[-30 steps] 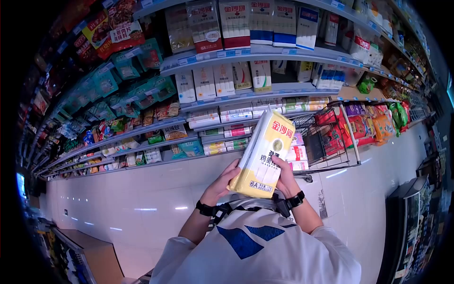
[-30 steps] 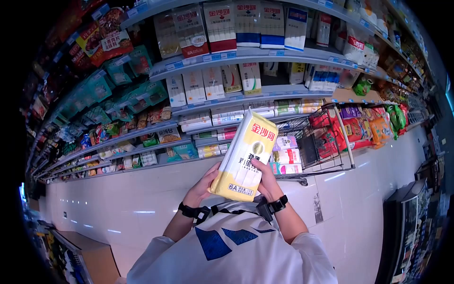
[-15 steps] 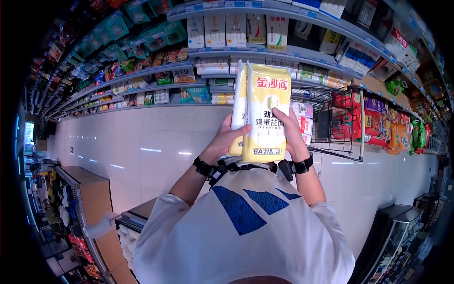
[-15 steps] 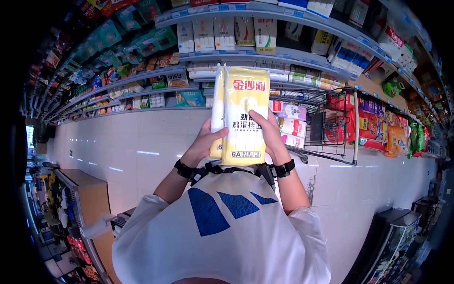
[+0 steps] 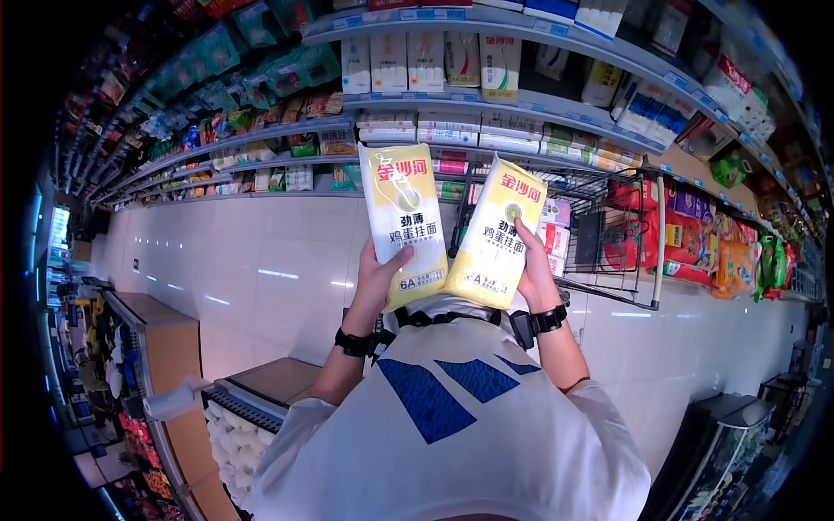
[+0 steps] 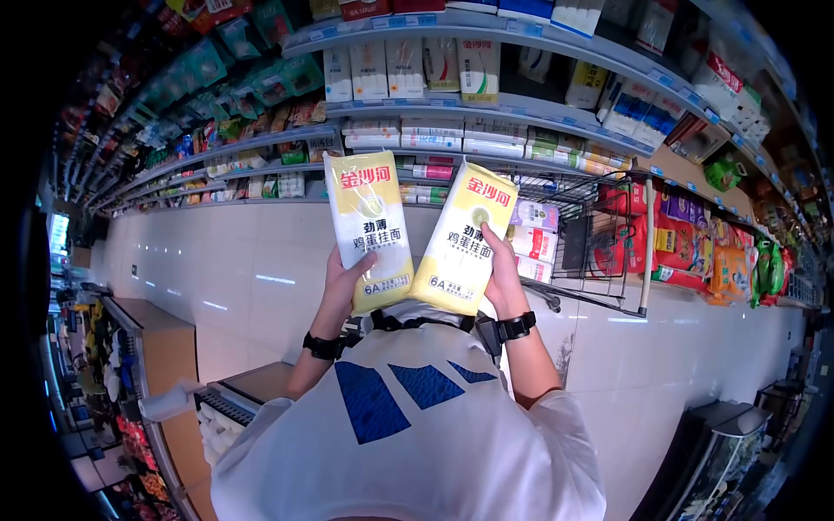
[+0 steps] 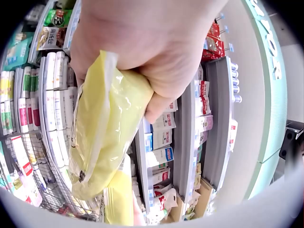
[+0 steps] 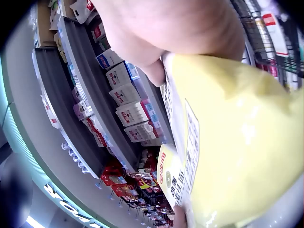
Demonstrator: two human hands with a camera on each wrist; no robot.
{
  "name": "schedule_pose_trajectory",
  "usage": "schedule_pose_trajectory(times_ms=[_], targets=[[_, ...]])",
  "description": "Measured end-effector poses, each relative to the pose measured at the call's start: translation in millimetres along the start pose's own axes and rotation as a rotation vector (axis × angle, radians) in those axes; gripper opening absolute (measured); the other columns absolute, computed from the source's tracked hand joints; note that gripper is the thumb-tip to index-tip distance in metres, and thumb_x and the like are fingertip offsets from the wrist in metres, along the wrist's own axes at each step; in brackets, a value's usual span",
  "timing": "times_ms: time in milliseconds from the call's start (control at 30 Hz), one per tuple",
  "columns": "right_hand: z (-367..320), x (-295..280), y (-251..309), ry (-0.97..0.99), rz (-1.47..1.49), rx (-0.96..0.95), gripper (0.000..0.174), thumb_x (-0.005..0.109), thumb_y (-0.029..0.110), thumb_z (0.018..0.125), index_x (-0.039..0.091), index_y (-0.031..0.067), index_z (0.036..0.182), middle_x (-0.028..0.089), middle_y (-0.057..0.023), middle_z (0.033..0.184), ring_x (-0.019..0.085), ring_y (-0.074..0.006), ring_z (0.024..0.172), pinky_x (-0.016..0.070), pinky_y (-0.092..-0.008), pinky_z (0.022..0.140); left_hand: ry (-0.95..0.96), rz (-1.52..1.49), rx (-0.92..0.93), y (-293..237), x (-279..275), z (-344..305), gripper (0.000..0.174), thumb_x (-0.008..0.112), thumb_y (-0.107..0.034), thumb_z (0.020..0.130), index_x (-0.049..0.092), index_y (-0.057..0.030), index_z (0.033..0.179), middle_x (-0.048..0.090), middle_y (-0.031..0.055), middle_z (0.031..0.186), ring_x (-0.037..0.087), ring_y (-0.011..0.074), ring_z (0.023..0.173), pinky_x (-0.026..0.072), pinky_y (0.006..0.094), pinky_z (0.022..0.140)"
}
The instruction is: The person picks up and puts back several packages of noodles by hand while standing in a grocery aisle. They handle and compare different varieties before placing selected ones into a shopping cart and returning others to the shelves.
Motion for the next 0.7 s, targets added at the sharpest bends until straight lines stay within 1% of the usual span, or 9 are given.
schedule_pose_trajectory(times_ms=[67, 233, 300, 333, 433, 533, 600, 633, 700], targets=[[-1, -11, 8, -0.013, 0.022, -0.032, 0.039, 0.057, 0.024, 0.104, 0.052, 0.0029, 0.136, 0.068, -0.0152, 0.125, 0.071, -0.0277, 0.109, 0.0591, -0.0433, 0.094, -0.035, -0.004, 0.041, 0, -5, -3, 0.044, 0.073, -0.002, 0.091, 0.052, 0.0011, 0.129, 0.068, 0.0141, 0.121, 0.069, 0.0207, 0.105, 0.0584, 0.035, 0.09], [-10, -40, 19, -0.06, 0.054, -0.028, 0.039, 0.057, 0.023, 0.103, 0.052, 0.0014, 0.135, 0.069, -0.0161, 0.124, 0.071, -0.0287, 0.107, 0.0597, -0.044, 0.092, -0.101, -0.082, 0.057, 9, -9, -17, 0.043, 0.072, 0.0, 0.091, 0.051, 0.0021, 0.129, 0.067, 0.0143, 0.121, 0.068, 0.0207, 0.106, 0.0579, 0.0356, 0.09], [-16, -37, 29, -0.054, 0.034, -0.127, 0.038, 0.056, 0.021, 0.103, 0.052, 0.003, 0.136, 0.068, -0.0155, 0.125, 0.071, -0.0286, 0.107, 0.0599, -0.0438, 0.092, -0.152, 0.049, 0.142, 7, -15, -16, 0.046, 0.075, -0.003, 0.09, 0.051, 0.0021, 0.129, 0.067, 0.0143, 0.121, 0.067, 0.0205, 0.108, 0.0561, 0.0361, 0.093], [-14, -46, 29, -0.067, 0.053, -0.126, 0.038, 0.056, 0.02, 0.103, 0.052, 0.0038, 0.137, 0.068, -0.0152, 0.125, 0.071, -0.0288, 0.108, 0.0594, -0.0442, 0.093, -0.149, 0.127, 0.21, -8, -9, -18, 0.046, 0.075, -0.004, 0.089, 0.052, 0.002, 0.129, 0.067, 0.0133, 0.121, 0.067, 0.0197, 0.108, 0.055, 0.0353, 0.094], [-25, -53, 32, -0.078, 0.044, -0.102, 0.039, 0.057, 0.022, 0.102, 0.052, 0.0019, 0.135, 0.069, -0.0159, 0.123, 0.071, -0.0295, 0.107, 0.0586, -0.0448, 0.094, -0.136, 0.305, 0.271, -27, -11, -21, 0.044, 0.076, -0.006, 0.088, 0.055, 0.0021, 0.126, 0.068, 0.0113, 0.117, 0.066, 0.0175, 0.106, 0.0539, 0.0335, 0.092], [-36, -49, 38, -0.035, 0.095, -0.109, 0.04, 0.057, 0.022, 0.102, 0.052, 0.0027, 0.136, 0.068, -0.0162, 0.125, 0.07, -0.0301, 0.108, 0.0574, -0.0457, 0.096, -0.164, 0.284, 0.343, -53, -8, -31, 0.043, 0.076, -0.006, 0.087, 0.056, 0.0019, 0.125, 0.069, 0.0109, 0.116, 0.066, 0.0171, 0.104, 0.0536, 0.0332, 0.091], [-43, -46, 39, 0.002, 0.232, -0.114, 0.041, 0.056, 0.023, 0.102, 0.051, 0.004, 0.138, 0.065, -0.0168, 0.128, 0.068, -0.0314, 0.112, 0.0554, -0.048, 0.099, -0.174, 0.275, 0.399, -62, -13, -39, 0.044, 0.077, -0.006, 0.087, 0.056, 0.0018, 0.124, 0.069, 0.0111, 0.116, 0.066, 0.0169, 0.104, 0.0535, 0.033, 0.092], [-44, -50, 40, 0.001, 0.23, -0.136, 0.043, 0.055, 0.024, 0.101, 0.05, 0.0056, 0.14, 0.064, -0.0165, 0.131, 0.066, -0.0325, 0.116, 0.0531, -0.0507, 0.102, -0.184, 0.269, 0.442, -70, -14, -44, 0.044, 0.077, -0.005, 0.086, 0.056, 0.0016, 0.124, 0.069, 0.0113, 0.116, 0.066, 0.0167, 0.103, 0.0534, 0.0328, 0.092], [-48, -52, 41, 0.018, 0.255, -0.15, 0.045, 0.054, 0.025, 0.101, 0.049, 0.0065, 0.141, 0.063, -0.0159, 0.132, 0.065, -0.0332, 0.116, 0.052, -0.0522, 0.103, -0.193, 0.261, 0.481, -85, -14, -55, 0.046, 0.078, -0.005, 0.084, 0.056, 0.0014, 0.124, 0.069, 0.0113, 0.116, 0.066, 0.0174, 0.104, 0.0532, 0.033, 0.093]])
Point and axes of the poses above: each hand's wrist, its own z-axis towards the middle knuckle, its own x-axis out of the palm, y = z × x, the point moved 9 cm from there along z, towards the middle knuckle
